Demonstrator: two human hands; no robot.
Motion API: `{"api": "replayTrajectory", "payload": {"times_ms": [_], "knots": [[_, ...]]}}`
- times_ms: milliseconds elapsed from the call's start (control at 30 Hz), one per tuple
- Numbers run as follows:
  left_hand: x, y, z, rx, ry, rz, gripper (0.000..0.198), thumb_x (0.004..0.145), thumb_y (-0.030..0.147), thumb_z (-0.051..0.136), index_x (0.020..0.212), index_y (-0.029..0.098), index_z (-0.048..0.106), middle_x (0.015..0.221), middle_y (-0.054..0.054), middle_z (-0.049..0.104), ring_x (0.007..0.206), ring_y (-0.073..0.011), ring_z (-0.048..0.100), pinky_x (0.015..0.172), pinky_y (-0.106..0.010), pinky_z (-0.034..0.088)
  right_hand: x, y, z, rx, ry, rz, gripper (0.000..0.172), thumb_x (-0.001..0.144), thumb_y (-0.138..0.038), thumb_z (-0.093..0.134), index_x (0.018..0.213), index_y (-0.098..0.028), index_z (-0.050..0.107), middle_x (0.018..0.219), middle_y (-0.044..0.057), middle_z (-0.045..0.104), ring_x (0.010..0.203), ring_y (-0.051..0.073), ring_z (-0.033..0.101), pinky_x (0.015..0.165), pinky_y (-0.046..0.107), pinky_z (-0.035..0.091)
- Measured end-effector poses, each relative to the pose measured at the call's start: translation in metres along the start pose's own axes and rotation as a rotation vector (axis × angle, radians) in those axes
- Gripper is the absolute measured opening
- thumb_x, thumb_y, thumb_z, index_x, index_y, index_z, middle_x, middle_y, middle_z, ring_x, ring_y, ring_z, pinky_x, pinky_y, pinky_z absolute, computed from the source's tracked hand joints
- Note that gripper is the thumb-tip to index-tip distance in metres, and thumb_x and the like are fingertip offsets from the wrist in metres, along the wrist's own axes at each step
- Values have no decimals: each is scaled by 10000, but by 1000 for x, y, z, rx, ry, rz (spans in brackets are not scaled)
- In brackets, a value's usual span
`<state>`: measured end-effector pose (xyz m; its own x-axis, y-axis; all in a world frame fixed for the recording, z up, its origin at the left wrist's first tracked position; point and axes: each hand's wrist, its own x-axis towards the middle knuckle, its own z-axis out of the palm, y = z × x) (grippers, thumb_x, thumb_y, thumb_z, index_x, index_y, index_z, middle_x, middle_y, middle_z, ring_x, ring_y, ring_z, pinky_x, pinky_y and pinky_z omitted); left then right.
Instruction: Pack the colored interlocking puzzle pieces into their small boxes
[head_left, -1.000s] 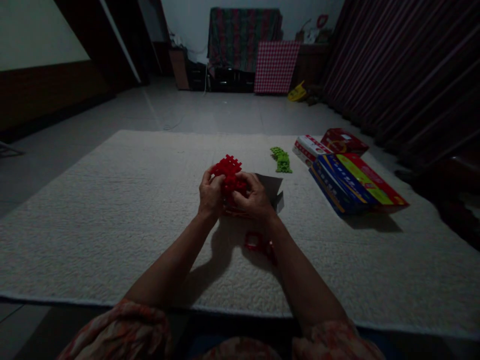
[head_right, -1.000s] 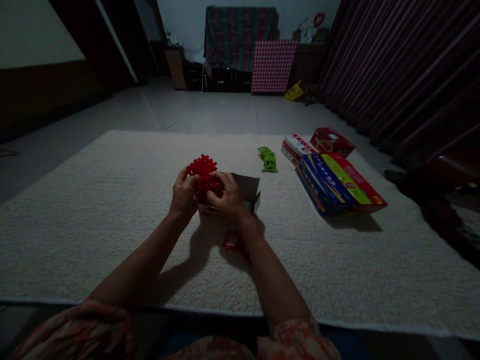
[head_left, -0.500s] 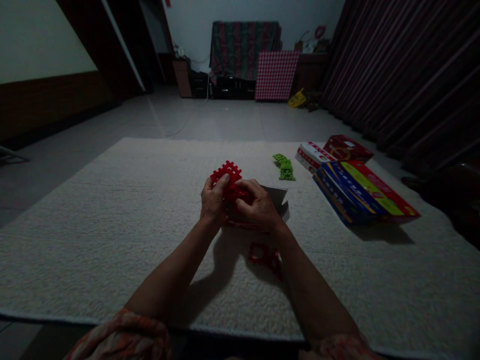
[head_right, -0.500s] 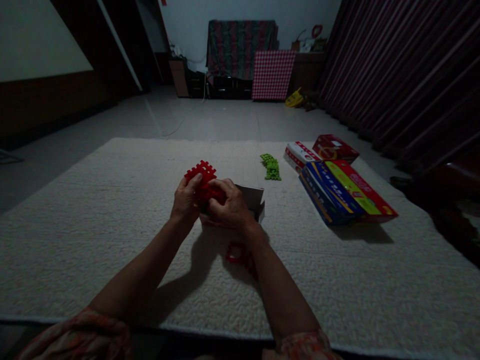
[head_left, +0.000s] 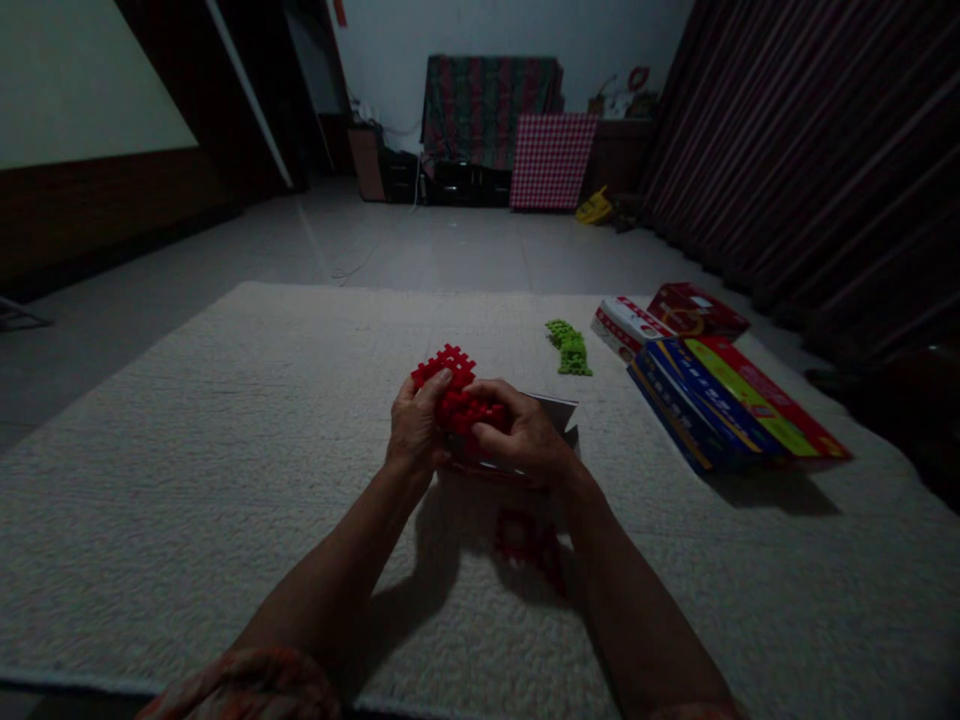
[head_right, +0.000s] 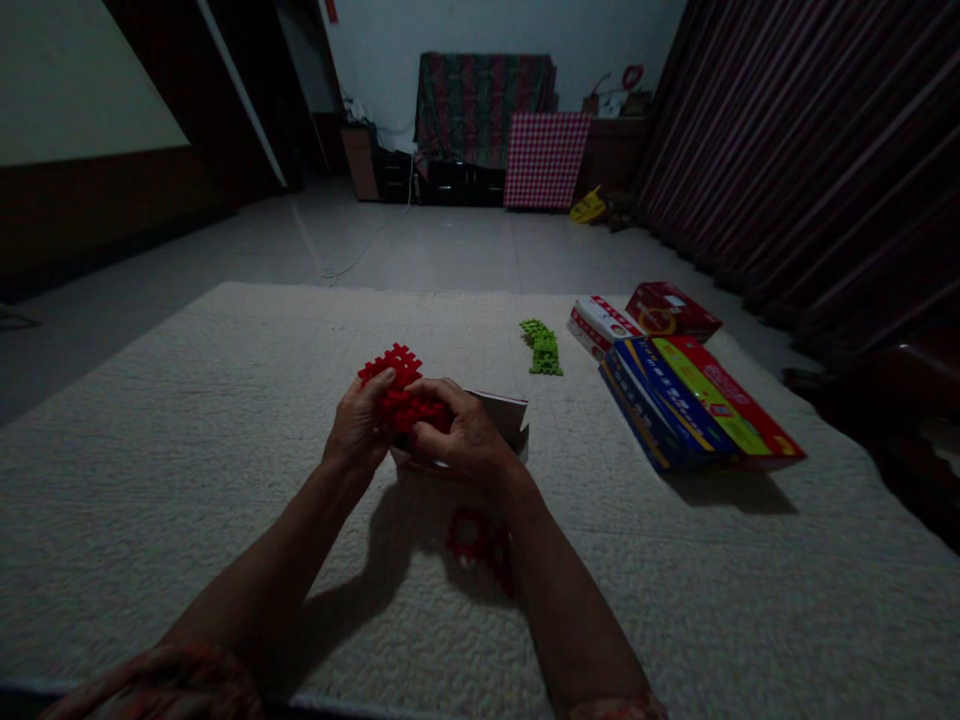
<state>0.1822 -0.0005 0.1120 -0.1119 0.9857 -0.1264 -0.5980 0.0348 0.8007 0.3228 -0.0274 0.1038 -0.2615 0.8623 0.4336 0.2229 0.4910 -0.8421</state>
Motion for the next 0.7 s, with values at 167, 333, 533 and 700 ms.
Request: {"api": "replayTrajectory", "payload": {"times_ms": [167,333,533,700], "knots": [[16,10,-7,14,37,36,333,629,277,803,904,207,628,782,-1,702,643,-134,648,577,-244,507,0,3,-9,71,6,125,389,715,-209,588,1102,-223,617,1026,28,673,844,164,656,775,341,570],[37,20,-17,44,53,33,344,637,305,784,932,216,631,785,-6,716,649,-154,670,549,-253,501,6,11,-18,53,131,204,389,710,-253,626,1098,-220,624,944,22,686,773,164,653,718,337,579],[50,19,-18,22,-8,2,294,663,290,762,917,207,640,758,-4,720,619,-146,667,529,-249,496,17,8,-24,174,217,338,429,692,-312,684,1107,-232,612,931,31,703,769,192,675,738,404,595],[63,4,-14,-45,-122,-31,318,645,270,789,919,189,651,774,-16,724,636,-147,663,556,-254,507,24,13,-28,298,292,488,470,640,-317,713,1088,-234,596,940,20,703,702,167,667,654,349,589]]}}
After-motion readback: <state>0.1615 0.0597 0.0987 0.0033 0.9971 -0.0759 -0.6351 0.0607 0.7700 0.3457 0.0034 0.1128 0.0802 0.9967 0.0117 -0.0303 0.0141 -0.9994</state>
